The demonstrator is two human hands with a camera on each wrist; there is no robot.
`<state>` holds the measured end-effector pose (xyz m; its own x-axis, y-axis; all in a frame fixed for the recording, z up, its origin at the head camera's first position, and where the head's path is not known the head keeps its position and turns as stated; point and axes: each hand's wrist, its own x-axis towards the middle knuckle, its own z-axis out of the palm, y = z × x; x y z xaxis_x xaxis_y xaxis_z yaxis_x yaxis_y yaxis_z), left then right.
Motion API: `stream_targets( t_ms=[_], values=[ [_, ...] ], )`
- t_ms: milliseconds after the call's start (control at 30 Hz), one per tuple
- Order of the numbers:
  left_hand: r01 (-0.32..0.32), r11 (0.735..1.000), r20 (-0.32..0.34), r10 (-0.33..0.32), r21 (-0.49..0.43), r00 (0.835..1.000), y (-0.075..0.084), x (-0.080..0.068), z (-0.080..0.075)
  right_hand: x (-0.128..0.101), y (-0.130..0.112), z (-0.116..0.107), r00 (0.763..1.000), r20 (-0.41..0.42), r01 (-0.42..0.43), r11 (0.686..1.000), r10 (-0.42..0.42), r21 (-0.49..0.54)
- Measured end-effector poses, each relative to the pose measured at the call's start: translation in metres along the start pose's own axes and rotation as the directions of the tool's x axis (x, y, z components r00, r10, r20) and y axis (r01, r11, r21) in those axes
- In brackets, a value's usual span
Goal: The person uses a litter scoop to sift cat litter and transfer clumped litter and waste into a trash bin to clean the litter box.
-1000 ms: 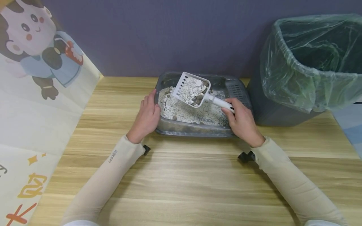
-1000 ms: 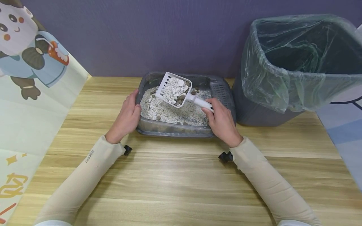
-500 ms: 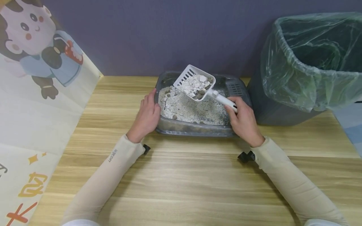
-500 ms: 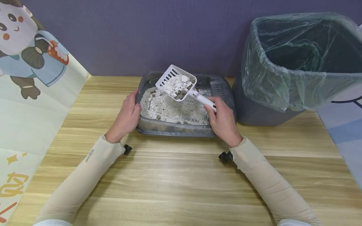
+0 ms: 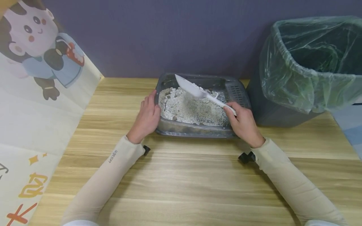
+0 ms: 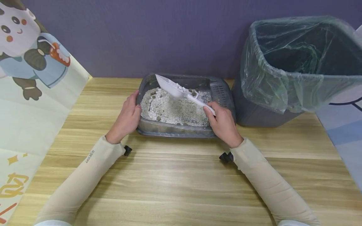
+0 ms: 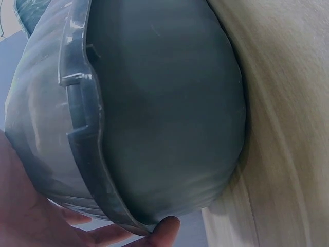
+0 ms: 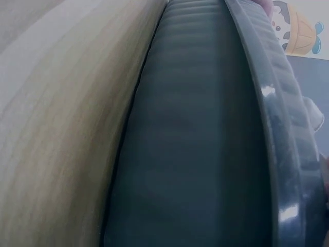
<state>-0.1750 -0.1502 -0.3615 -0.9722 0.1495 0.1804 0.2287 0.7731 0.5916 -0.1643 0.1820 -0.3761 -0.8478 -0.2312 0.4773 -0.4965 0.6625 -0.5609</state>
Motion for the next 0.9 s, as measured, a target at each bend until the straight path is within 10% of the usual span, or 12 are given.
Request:
stream_targets(
  t_ms=[900],
  values=[
    [-0.013,1.0,-0.004,0.013,-0.005,1.0,0.0,-0.001,0.0002,0.0005,-0.0004,0.0041,0.999,-0.01,0.032,0.999,-0.032,-0.033]
  ],
)
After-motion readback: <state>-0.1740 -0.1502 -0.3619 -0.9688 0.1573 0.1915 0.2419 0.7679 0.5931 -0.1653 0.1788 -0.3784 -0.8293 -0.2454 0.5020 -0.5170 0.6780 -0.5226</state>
